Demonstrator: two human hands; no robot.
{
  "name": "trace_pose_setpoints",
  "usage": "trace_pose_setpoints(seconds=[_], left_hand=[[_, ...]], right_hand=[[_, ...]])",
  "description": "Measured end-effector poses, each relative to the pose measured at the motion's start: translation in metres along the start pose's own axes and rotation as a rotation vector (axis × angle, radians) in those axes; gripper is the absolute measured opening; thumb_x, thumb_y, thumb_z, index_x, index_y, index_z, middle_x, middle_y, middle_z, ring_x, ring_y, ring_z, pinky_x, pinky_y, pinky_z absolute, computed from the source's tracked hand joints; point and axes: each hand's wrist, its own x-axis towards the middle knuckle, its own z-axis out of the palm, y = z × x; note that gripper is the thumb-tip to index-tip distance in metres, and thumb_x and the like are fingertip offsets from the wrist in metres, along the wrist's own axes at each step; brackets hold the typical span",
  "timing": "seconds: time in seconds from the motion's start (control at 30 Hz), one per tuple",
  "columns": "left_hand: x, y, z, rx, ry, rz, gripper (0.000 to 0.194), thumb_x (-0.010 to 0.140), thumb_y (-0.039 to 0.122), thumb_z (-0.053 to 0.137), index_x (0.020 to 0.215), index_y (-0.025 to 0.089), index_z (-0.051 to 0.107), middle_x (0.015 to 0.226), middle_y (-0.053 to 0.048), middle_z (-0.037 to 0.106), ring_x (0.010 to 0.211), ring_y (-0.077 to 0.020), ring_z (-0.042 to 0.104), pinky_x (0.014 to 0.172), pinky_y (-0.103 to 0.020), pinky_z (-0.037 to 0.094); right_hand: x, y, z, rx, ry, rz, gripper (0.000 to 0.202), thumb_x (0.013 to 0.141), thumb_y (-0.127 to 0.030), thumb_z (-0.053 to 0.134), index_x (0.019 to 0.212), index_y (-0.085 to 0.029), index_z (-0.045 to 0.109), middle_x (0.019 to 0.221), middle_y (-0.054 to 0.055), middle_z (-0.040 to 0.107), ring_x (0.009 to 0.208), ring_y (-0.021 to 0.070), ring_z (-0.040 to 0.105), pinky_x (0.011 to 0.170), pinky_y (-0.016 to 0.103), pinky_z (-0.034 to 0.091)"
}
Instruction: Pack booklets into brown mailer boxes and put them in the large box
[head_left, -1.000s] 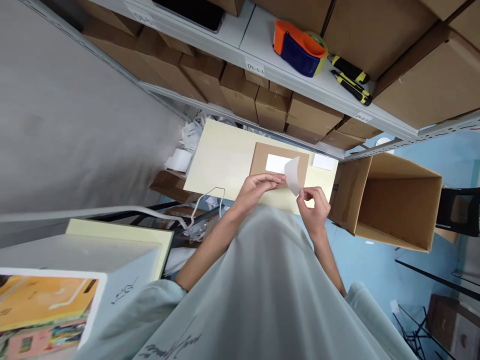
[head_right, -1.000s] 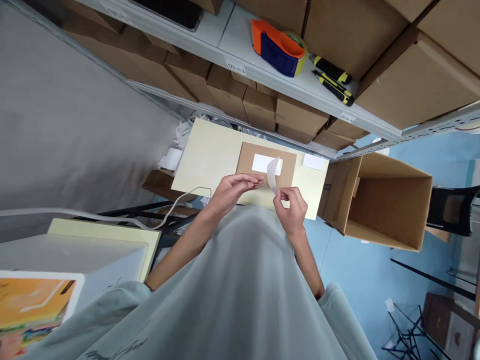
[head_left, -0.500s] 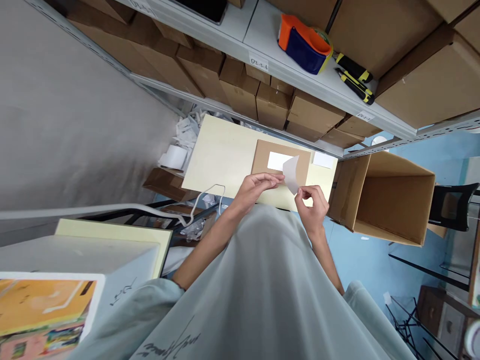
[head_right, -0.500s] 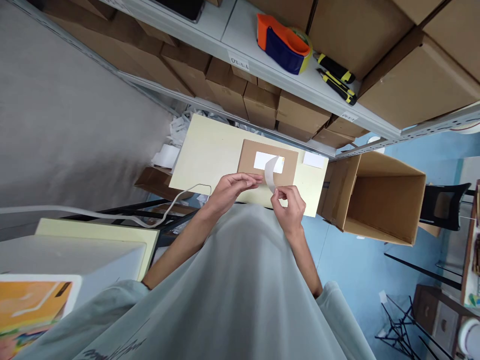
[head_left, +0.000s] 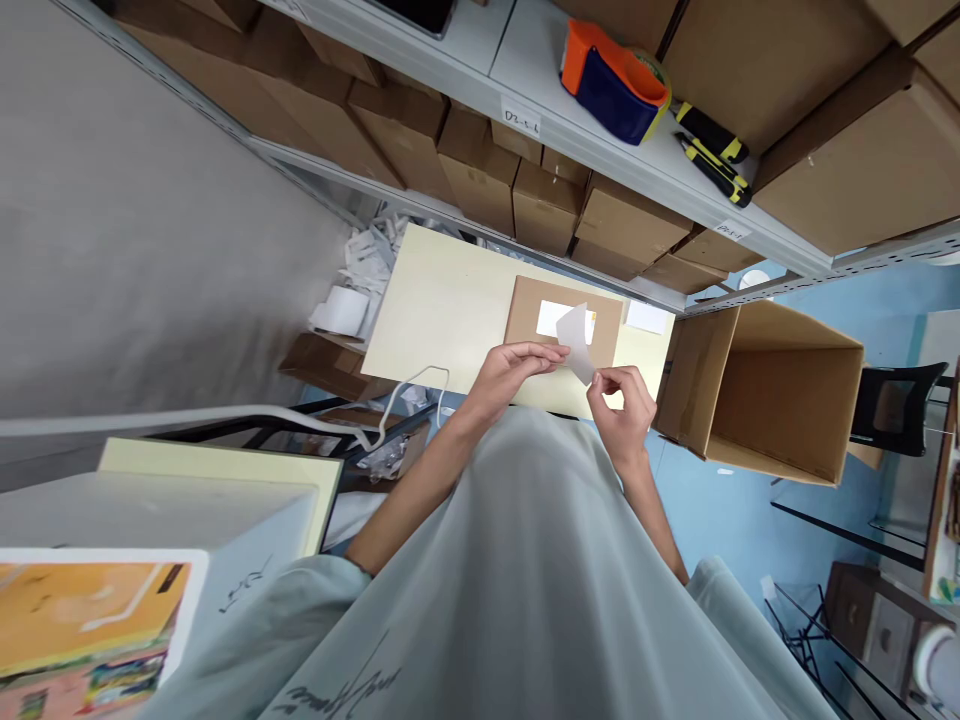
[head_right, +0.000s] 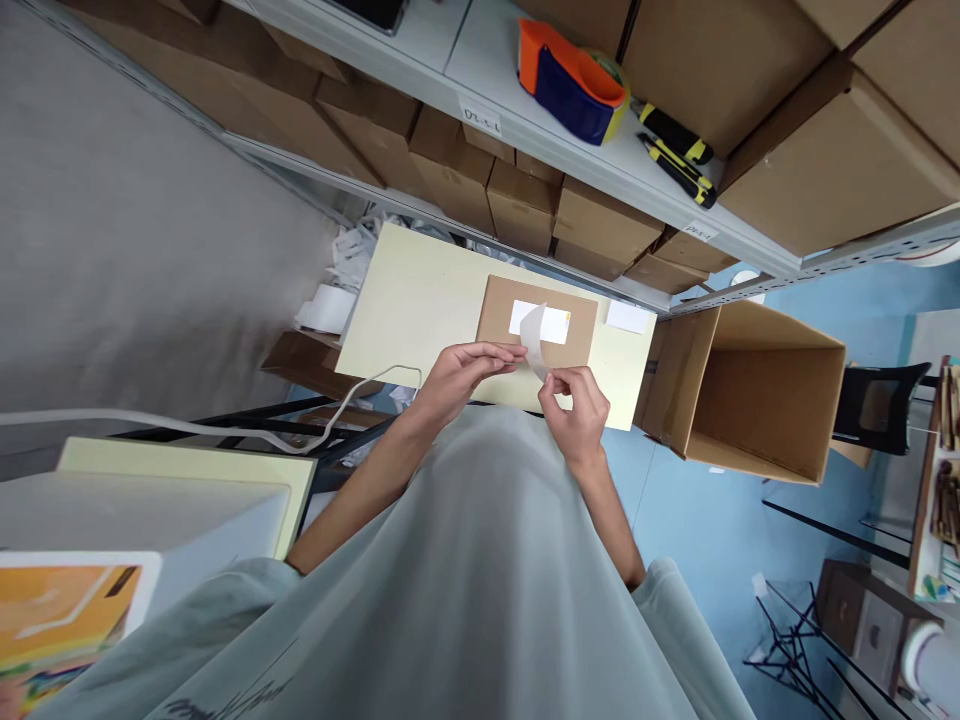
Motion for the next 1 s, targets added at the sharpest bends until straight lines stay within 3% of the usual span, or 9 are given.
trace_pose_setpoints(seconds=[0.23,0.67,1.0], left_hand=[[0.0002,0.0004,0.0003,0.0,-0.013,-0.021,0.032,0.077,0.053,0.09,0.084,0.022,0.087,0.122,-0.013,0.084,0.123,-0.0352,0.075,0.117,-0.052,0.055],[-0.0001,-0.0024,0.0023,-0.002,-0.027,-0.003,0.016,0.075,0.036,0.088,0.083,0.021,0.086,0.118,-0.013,0.085,0.131,-0.0357,0.072,0.118,-0.052,0.053],[-0.0014,-0.0026,0.0046,0.019,-0.032,-0.016,0.031,0.078,0.051,0.09,0.087,0.021,0.087,0.121,-0.014,0.084,0.127,-0.0353,0.074,0.117,-0.051,0.054]], right_hand=[[-0.0001,-0.0004,0.0004,-0.029,-0.026,0.034,0.015,0.106,-0.019,0.06,0.093,-0.024,0.066,0.079,0.0,0.067,0.068,0.0142,0.064,0.061,0.029,0.057],[0.0001,-0.0008,-0.003,-0.01,-0.005,-0.001,0.015,0.105,-0.015,0.061,0.095,-0.024,0.066,0.08,0.0,0.068,0.068,0.0138,0.065,0.061,0.028,0.056],[-0.0046,0.0033,-0.0041,-0.047,-0.025,0.075,0.014,0.105,-0.021,0.059,0.093,-0.024,0.066,0.08,0.0,0.067,0.067,0.0148,0.063,0.061,0.031,0.057]])
